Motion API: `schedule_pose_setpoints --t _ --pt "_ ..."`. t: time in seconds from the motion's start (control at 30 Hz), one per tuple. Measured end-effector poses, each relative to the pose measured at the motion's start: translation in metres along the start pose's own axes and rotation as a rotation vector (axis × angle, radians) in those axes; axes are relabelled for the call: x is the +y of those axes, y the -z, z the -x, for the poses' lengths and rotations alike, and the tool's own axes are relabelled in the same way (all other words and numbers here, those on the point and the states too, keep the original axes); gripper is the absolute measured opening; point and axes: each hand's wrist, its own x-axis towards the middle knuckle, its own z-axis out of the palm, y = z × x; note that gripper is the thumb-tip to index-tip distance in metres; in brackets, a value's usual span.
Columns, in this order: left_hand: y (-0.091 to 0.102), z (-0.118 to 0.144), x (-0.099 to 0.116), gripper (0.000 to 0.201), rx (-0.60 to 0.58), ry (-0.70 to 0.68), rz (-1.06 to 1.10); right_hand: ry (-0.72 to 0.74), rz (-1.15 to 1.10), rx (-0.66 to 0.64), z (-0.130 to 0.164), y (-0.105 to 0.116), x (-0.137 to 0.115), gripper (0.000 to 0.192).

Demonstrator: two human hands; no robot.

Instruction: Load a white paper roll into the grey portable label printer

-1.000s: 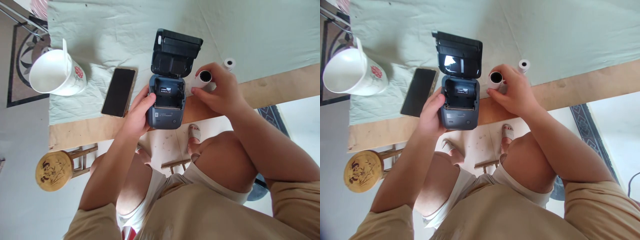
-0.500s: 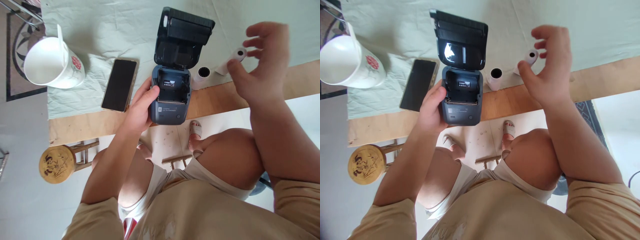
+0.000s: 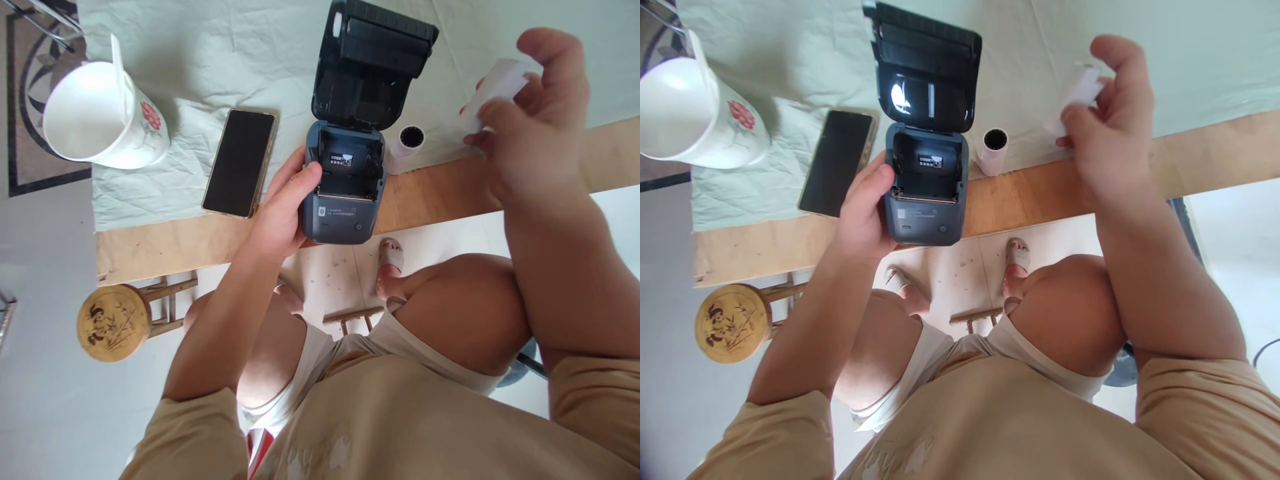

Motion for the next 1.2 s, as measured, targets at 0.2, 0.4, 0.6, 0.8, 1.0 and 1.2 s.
schedule_pose_setpoints --t 0.2,0.4,0.6,0.8,1.0,1.2 --pt "0.0 -0.001 -0.001 0.023 0.012 0.018 -0.022 -0.13 -0.352 0.018 -0.004 -0.008 -0.013 0.047" --pt "-0.002 0.0 0.001 0.021 0.001 0.013 -0.03 0.308 -0.24 0.003 0.027 -0.025 -0.05 0.05" --pt "-0.004 0.002 0.005 0.017 0.037 0.016 -0.061 0.76 0.147 -0.246 0.054 -0.048 -0.076 0.059" --pt "0.0 0.003 0.005 0.019 -0.009 0.028 -0.048 0.693 0.488 -0.16 0.06 -0.074 -0.082 0.019" --pt "0.001 0.002 0.003 0.025 0.009 0.012 -0.077 0.75 0.545 -0.212 0.052 -0.076 -0.072 0.008" --pt "0.002 0.002 0.001 0.024 -0.023 0.015 -0.045 0.825 0.567 -0.211 0.058 -0.072 -0.073 0.011"
